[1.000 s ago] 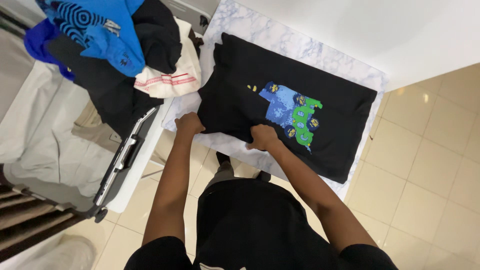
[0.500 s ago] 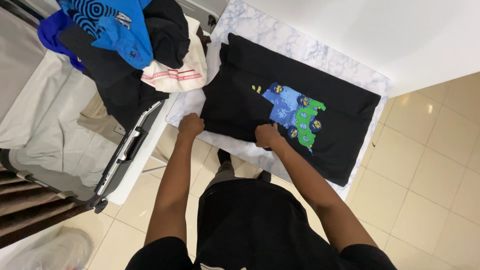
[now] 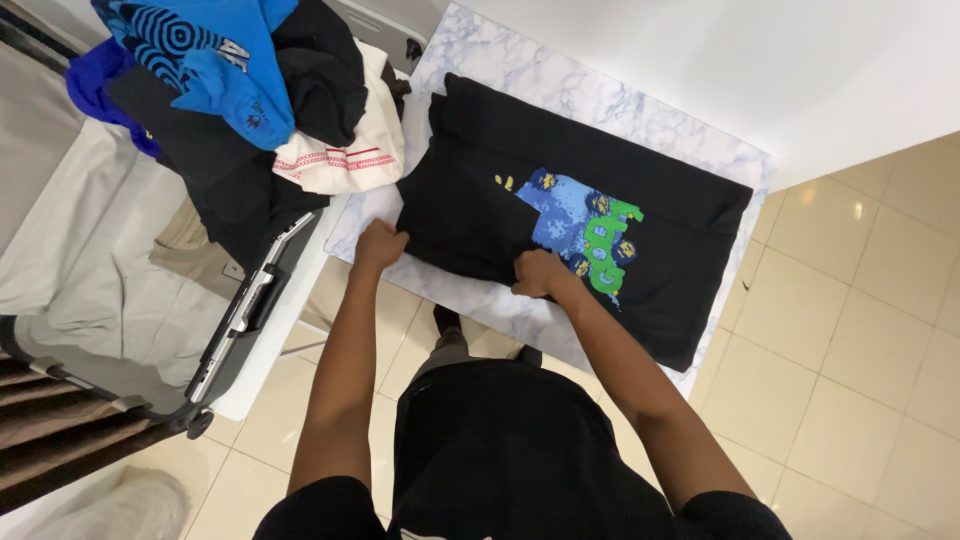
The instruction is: The person folds a black t-shirt on a table by hand, smoothing the fabric and folding the sleeves and torso into a rectangle.
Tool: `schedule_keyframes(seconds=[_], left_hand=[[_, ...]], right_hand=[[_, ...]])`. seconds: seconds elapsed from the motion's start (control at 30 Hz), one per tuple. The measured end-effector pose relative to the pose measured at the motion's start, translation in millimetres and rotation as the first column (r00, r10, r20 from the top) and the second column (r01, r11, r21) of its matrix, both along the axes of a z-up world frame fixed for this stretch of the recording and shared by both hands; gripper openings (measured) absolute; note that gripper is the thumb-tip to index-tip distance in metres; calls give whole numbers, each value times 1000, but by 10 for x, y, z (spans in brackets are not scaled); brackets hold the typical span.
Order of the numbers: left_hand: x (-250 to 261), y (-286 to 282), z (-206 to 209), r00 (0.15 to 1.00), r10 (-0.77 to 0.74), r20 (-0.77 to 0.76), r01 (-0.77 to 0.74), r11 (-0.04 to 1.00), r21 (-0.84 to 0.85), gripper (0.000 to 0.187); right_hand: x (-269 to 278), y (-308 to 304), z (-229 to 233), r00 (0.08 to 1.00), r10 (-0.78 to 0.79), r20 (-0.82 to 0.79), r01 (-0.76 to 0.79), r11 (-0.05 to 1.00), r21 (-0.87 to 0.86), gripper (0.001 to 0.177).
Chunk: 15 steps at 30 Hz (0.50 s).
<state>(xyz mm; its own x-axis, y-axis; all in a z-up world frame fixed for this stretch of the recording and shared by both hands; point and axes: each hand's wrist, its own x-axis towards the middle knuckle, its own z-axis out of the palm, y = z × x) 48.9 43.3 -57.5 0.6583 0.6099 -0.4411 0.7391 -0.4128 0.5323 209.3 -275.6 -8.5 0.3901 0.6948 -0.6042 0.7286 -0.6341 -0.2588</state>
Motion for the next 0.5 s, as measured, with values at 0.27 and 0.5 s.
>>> schedule_keyframes(seconds=[0.27, 0.5], left_hand=[[479, -62, 531, 925, 248, 287, -82, 869, -487, 27], [806, 1, 434, 840, 273, 468, 78, 794, -602, 39]], right_hand=[[521, -227, 108, 937, -185, -296, 255, 942, 218, 33], [894, -430, -148, 861, -369, -351, 493, 778, 389, 26]])
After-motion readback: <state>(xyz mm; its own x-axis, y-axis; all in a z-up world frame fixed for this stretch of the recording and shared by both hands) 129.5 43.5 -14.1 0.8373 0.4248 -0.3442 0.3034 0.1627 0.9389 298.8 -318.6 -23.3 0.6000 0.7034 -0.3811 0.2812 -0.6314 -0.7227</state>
